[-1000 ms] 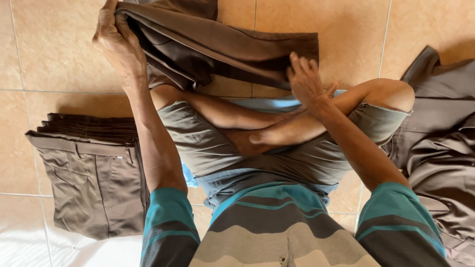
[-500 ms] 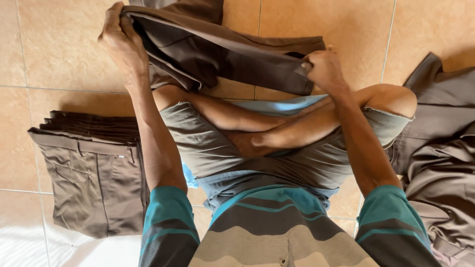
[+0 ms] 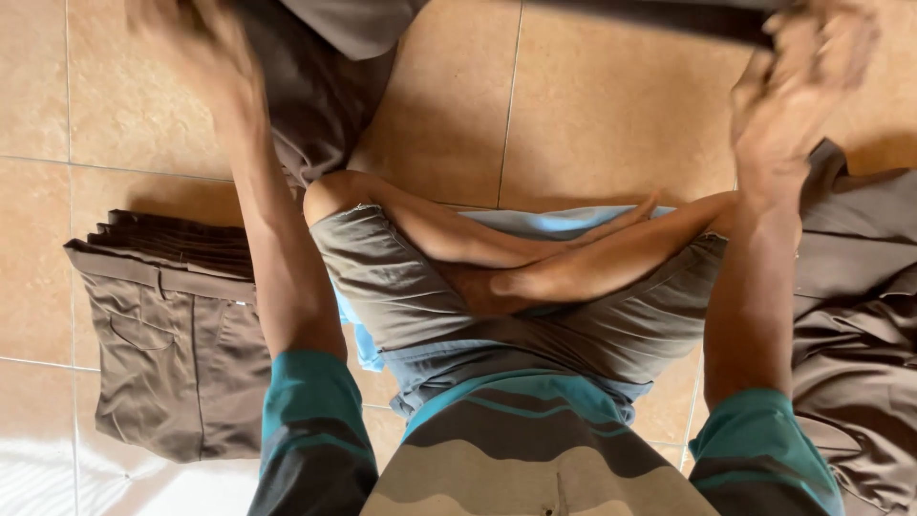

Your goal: Folding brown pants into neat rectangular stacks while sitting on the floor.

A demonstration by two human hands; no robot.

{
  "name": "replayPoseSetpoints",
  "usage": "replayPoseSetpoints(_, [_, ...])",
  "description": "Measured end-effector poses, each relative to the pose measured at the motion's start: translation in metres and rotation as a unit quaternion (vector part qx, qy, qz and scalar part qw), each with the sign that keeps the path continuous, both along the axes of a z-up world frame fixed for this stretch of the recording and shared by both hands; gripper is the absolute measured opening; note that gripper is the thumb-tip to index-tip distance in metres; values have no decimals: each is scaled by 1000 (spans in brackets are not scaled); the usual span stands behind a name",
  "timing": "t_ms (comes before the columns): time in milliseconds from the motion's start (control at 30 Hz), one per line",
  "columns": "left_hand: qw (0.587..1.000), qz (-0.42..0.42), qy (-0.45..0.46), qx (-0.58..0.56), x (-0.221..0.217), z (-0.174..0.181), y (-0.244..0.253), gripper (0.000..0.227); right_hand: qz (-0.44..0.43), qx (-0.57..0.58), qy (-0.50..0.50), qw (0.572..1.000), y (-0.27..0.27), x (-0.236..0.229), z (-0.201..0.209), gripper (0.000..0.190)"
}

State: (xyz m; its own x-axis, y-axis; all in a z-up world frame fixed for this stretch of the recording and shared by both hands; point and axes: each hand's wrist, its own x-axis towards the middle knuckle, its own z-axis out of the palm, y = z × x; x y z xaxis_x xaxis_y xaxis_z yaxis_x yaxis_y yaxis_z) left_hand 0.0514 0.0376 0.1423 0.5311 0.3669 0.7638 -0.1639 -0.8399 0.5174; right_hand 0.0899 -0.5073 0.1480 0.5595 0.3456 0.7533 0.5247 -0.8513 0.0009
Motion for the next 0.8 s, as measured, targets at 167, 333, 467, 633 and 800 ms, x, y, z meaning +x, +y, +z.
replayPoseSetpoints(167, [969,18,242,-52,-68,-138,25,59,13,-139,84,987,-7,-8,-127,23])
replayPoseSetpoints(333, [891,20,448,69,-85,-206,36,32,-4,-299,384,874,-18,-5,-275,24])
replayPoseSetpoints(467, [869,187,354,292,-34,-188,-37,34,2,-186,469,863,-7,-4,-246,35])
replayPoseSetpoints(633, [830,-132,526,127,-25,-230,-88,60,9,-185,536,824,7,-16,-207,38])
replayPoseSetpoints(800, [760,-92,638,88,-5,-274,-37,53,-91,-30,571,815,-15,-1,-236,48])
